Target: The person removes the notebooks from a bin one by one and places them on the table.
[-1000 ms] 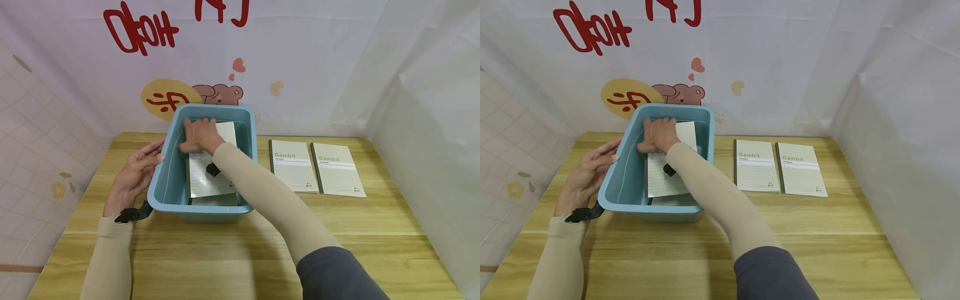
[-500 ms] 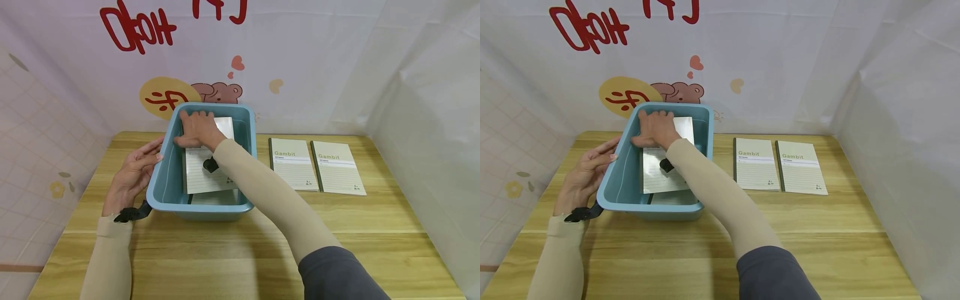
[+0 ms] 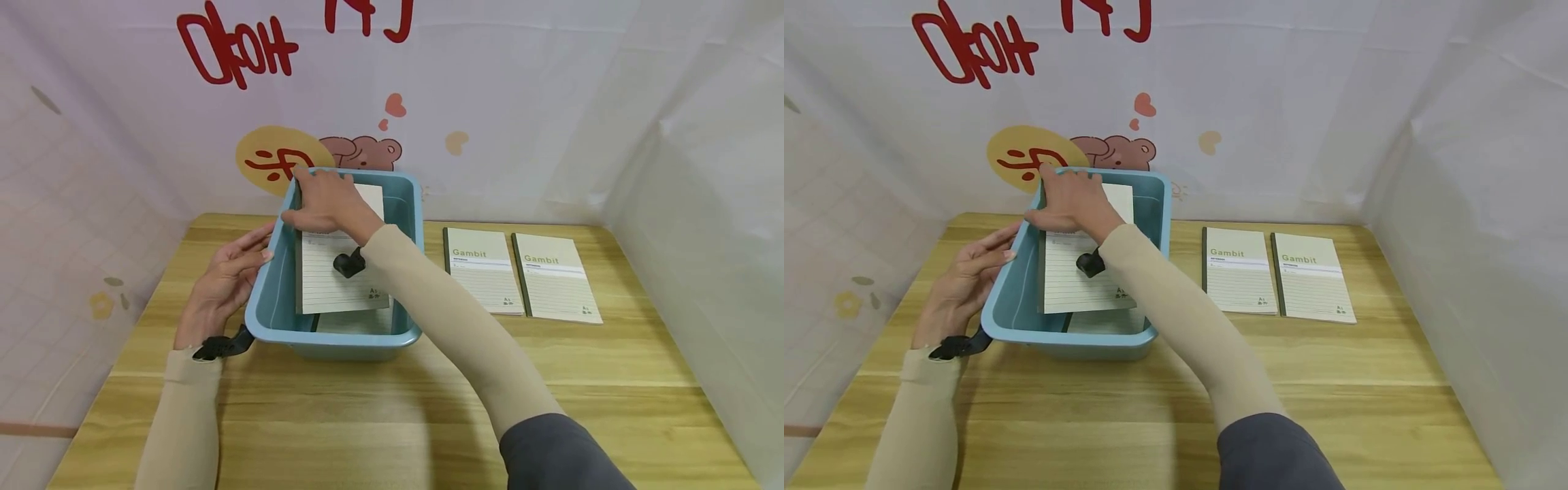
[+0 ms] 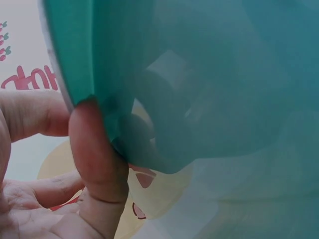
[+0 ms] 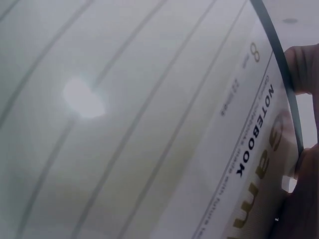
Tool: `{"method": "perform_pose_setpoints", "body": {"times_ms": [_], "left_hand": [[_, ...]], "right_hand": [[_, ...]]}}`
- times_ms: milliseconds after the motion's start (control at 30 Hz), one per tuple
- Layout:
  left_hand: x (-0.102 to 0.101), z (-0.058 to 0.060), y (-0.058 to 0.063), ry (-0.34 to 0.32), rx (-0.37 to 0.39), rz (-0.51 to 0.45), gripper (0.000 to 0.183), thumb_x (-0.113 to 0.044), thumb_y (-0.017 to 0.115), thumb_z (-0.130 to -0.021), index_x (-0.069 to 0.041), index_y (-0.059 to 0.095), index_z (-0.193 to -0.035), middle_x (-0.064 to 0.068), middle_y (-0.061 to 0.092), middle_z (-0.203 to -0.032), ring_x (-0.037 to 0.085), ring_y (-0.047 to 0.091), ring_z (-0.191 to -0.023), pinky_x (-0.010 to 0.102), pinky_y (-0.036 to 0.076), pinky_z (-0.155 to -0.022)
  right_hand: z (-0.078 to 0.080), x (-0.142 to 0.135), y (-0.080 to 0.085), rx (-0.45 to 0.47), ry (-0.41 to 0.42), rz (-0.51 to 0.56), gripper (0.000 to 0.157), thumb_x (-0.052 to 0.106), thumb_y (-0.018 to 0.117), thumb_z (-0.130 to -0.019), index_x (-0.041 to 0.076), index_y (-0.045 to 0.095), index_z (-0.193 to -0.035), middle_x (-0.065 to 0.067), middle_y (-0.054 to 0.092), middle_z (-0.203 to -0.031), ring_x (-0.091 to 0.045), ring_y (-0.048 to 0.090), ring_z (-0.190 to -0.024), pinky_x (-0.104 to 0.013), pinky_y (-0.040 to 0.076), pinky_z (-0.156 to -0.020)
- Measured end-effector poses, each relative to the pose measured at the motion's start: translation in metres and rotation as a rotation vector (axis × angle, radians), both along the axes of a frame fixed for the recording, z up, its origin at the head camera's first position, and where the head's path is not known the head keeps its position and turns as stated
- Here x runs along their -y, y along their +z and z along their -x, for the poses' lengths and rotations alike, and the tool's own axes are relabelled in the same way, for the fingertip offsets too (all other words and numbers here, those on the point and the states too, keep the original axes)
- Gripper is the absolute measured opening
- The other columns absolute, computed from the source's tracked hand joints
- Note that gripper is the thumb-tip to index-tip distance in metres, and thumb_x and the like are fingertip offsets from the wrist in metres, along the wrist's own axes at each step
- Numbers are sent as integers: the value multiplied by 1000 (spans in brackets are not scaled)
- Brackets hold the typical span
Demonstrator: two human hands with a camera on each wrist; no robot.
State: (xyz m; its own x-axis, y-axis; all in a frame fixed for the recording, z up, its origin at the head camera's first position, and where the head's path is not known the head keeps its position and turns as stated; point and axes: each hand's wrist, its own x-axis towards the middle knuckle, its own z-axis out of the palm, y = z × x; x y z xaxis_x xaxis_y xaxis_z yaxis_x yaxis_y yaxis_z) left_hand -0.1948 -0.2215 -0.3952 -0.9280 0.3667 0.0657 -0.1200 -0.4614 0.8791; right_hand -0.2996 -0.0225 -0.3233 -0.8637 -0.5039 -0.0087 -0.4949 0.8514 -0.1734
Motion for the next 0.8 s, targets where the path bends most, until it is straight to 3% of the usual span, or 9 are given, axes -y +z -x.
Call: {"method": "perform_pose_setpoints", "body": {"times_ms": [267,533,800], "left_hand": [[0,0,1,6,18,-15,58,8,48,-103,4,25,-156,5,66,-129,14,72,-108,25,62,-91],[-2,1,0,6,18,-7,65,9,48,-103,6,16,-159,6,62,-133,12,71,-108,22,61,-91],[-2,1,0,19,11,-3,62,8,49,-103,6,21,-158,7,63,-131,12,71,-106,23,62,-89]], "right_hand": [[-13,0,22,-101,40,60,52,55,50,-91,23,46,-130,6,61,-109,-11,57,-100,-42,47,-90],[-28,-4,55,-178,52,94,48,58,51,-91,23,47,-124,8,60,-108,-10,56,-101,-33,45,-84],[-32,-16,80,-214,47,72,49,53,50,-92,21,45,-129,5,57,-106,-12,53,-97,-31,44,-80]]}}
